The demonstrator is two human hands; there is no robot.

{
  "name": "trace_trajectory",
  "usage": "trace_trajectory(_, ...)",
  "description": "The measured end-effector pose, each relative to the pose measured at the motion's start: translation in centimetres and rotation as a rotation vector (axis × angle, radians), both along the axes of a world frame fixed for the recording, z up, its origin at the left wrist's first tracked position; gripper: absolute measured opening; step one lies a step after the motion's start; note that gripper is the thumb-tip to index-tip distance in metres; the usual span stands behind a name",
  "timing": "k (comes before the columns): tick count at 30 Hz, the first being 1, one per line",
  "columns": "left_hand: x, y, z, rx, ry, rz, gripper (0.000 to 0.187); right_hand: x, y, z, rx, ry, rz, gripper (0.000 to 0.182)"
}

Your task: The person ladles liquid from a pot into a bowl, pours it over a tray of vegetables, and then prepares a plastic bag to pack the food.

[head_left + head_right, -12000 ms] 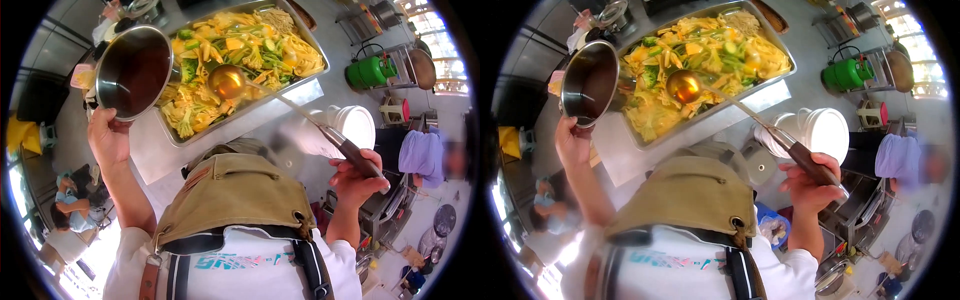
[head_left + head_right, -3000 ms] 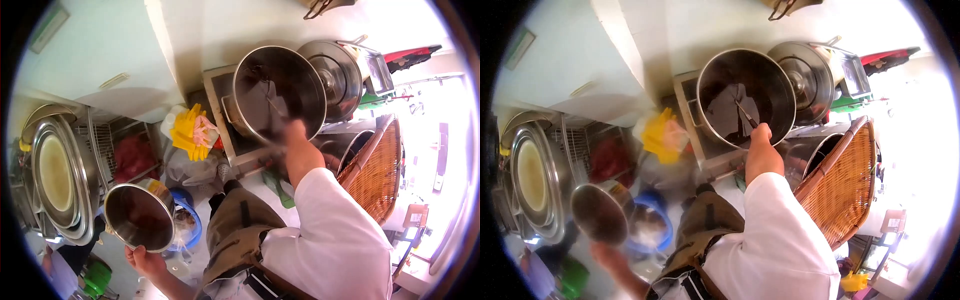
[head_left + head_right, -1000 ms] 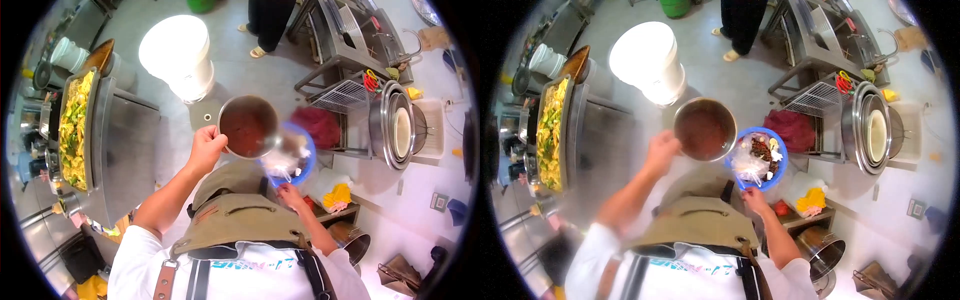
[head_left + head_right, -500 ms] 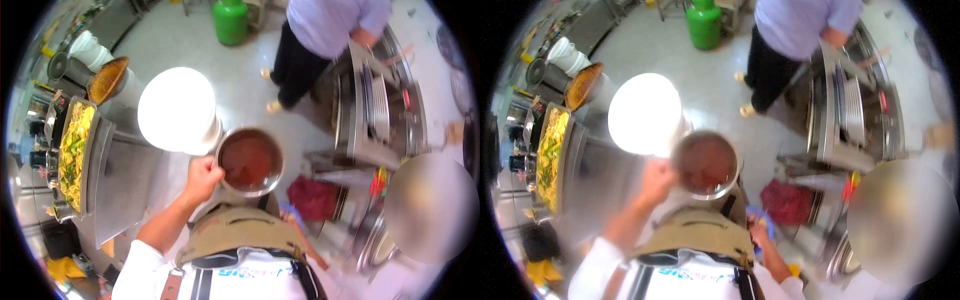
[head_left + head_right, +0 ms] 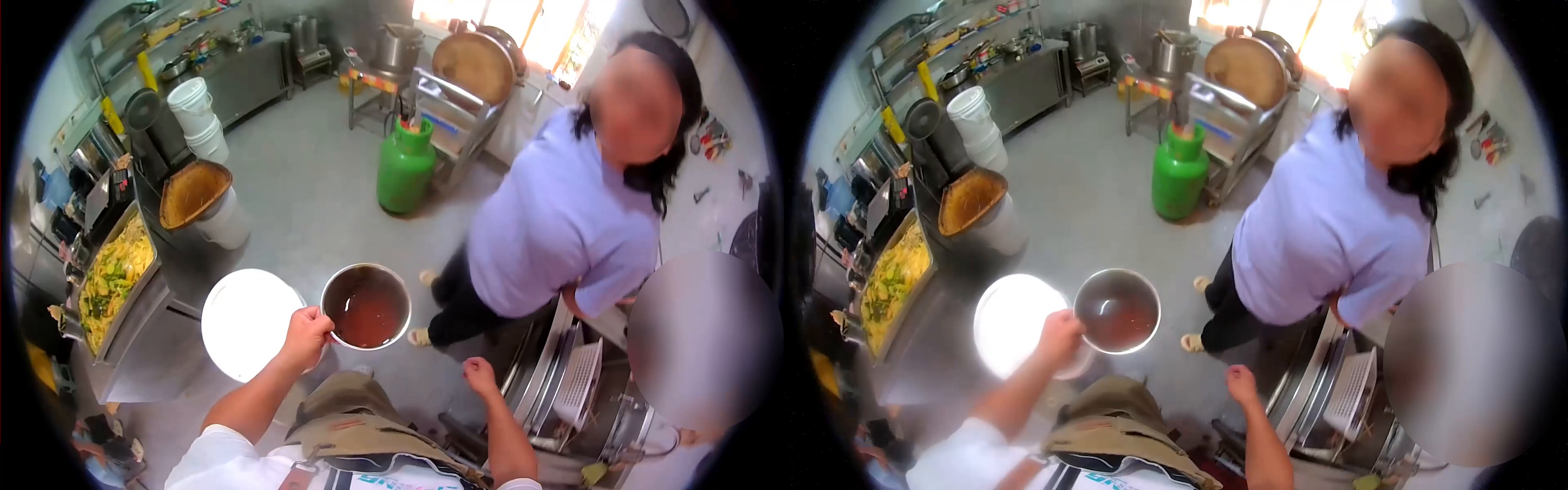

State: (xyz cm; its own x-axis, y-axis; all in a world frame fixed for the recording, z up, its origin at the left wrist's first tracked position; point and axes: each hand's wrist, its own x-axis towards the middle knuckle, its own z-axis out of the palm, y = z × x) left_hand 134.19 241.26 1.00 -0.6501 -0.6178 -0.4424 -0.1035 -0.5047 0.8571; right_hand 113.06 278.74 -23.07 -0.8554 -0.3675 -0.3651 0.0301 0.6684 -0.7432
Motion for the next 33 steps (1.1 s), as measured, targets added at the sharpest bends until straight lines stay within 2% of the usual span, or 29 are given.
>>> trace_trajectory(2, -2.7, -1.9, 0.5, -0.074, -0.018, 0.04, 0.005, -3.8, -3.3, -0.3, 0.037, 0.033, 0.126, 0.022)
trace_trajectory(3, -4.0, -3.0, 0.7, -0.102, -0.037, 0.056, 0.004, -5.2, -4.4, -0.8, 0.086, 0.052, 0.204, 0.021)
trace_trajectory(4, -5.3, -4.2, 0.7, -0.128, -0.054, 0.073, 0.011, -6.6, -5.2, -1.4, 0.136, 0.072, 0.283, 0.021)
trace_trajectory(6, -7.6, -7.1, -0.4, -0.072, -0.033, 0.135, 0.007, -9.1, -5.4, -3.1, 0.182, -0.011, 0.319, 0.025)
trace_trajectory(8, -10.2, -10.8, -0.6, -0.045, -0.005, 0.176, 0.002, -12.0, -3.4, -6.6, 0.307, -0.106, 0.528, 0.032)
trace_trajectory(10, -12.6, -14.6, -0.9, -0.117, 0.011, 0.159, 0.0, -13.4, -9.4, -7.5, 0.085, -0.494, 0.079, 0.029)
trace_trajectory(11, -13.7, -16.3, -1.0, -0.152, 0.019, 0.152, 0.001, -13.6, -13.1, -7.7, 0.055, -0.572, 0.028, 0.029)
trace_trajectory(12, -14.9, -17.6, 1.7, -0.086, -0.079, 0.208, 0.001, -13.6, -17.5, -7.8, 0.094, -0.548, 0.142, 0.029)
trace_trajectory(14, -17.3, -21.8, -1.1, 0.013, 0.04, 0.306, 0.002, -14.7, -26.1, -7.7, 0.151, -0.494, 0.342, 0.029)
trace_trajectory(16, -19.1, -25.4, 0.5, -0.004, 0.015, 0.35, 0.004, -17.7, -31.5, -7.5, 0.189, -0.472, 0.432, 0.028)
trace_trajectory(17, -20.2, -27.3, 1.2, -0.012, -0.001, 0.348, 0.004, -19.5, -34.0, -7.4, 0.19, -0.468, 0.459, 0.028)
trace_trajectory(20, -24.1, -33.6, -1.4, -0.051, -0.013, 0.391, 0.006, -25.7, -40.6, -7.9, 0.181, -0.461, 0.486, 0.028)
trace_trajectory(21, -25.5, -35.5, -0.4, -0.05, -0.087, 0.393, 0.006, -27.7, -42.6, -8.4, 0.181, -0.46, 0.498, 0.028)
trace_trajectory(24, -28.6, -42.1, -2.5, -0.028, 0.117, 0.455, 0.007, -34.1, -48.9, -10.9, 0.197, -0.446, 0.556, 0.028)
trace_trajectory(25, -31.1, -43.4, 0.4, -0.013, 0.088, 0.563, 0.009, -36.4, -51.1, -11.4, 0.209, -0.441, 0.575, 0.028)
trace_trajectory(33, -40.2, -61.6, 3.3, 0.009, 0.049, 0.754, 0.015, -53.9, -69.2, -11.7, 0.375, -0.354, 0.762, 0.028)
